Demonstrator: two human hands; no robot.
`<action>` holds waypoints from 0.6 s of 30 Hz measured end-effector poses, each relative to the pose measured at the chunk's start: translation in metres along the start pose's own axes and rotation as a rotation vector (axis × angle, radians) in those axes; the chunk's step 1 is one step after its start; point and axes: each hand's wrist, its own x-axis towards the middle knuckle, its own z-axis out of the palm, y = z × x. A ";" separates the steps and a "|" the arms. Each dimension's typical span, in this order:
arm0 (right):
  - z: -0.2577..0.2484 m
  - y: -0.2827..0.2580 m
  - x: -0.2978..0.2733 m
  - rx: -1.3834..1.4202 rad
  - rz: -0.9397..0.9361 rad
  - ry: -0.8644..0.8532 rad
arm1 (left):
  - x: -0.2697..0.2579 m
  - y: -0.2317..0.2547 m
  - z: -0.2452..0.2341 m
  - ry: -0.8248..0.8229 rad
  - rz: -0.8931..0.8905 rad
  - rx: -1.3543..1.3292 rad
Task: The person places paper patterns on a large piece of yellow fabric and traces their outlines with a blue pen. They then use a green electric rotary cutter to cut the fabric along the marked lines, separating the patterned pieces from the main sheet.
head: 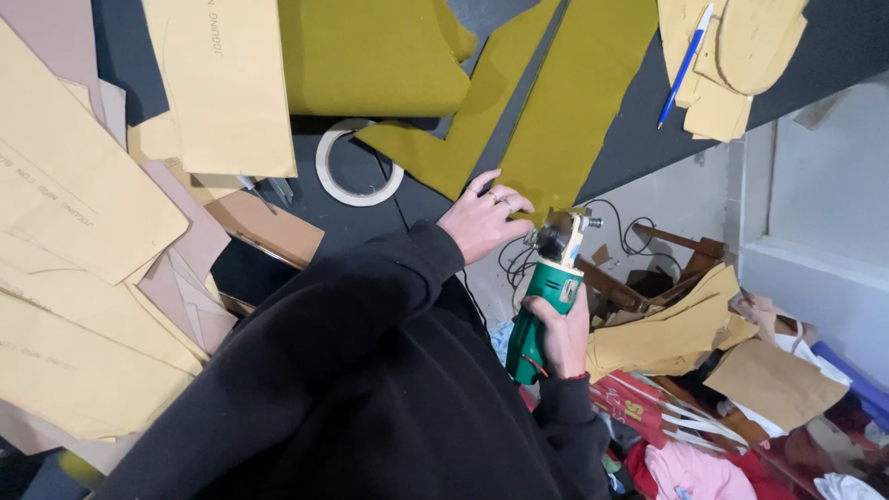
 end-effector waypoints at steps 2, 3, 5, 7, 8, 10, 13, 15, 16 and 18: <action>0.001 -0.009 0.003 0.011 0.006 -0.004 | 0.000 0.000 0.000 0.000 -0.007 -0.003; 0.002 -0.014 0.005 0.024 0.011 -0.007 | 0.000 0.000 0.001 -0.001 -0.013 -0.005; 0.002 -0.020 0.010 0.057 0.043 -0.002 | 0.000 0.001 0.001 -0.002 -0.022 -0.011; 0.001 -0.024 0.018 0.092 0.071 0.005 | 0.001 0.000 0.002 -0.001 -0.027 -0.015; 0.000 -0.025 0.021 0.055 0.056 0.001 | 0.000 0.000 0.001 0.003 -0.030 -0.022; -0.001 -0.027 0.028 0.017 0.039 -0.004 | 0.000 0.000 0.001 0.011 -0.033 -0.028; 0.000 -0.033 0.037 0.069 0.095 0.003 | -0.001 0.000 -0.001 0.030 -0.032 -0.038; 0.001 -0.039 0.041 0.113 0.060 -0.023 | -0.001 0.001 -0.002 0.037 -0.033 -0.049; 0.002 -0.047 0.041 0.112 0.058 -0.023 | -0.001 0.001 -0.001 0.039 -0.033 -0.048; 0.005 -0.062 0.042 0.126 0.118 -0.018 | -0.001 0.000 0.000 0.041 -0.031 -0.058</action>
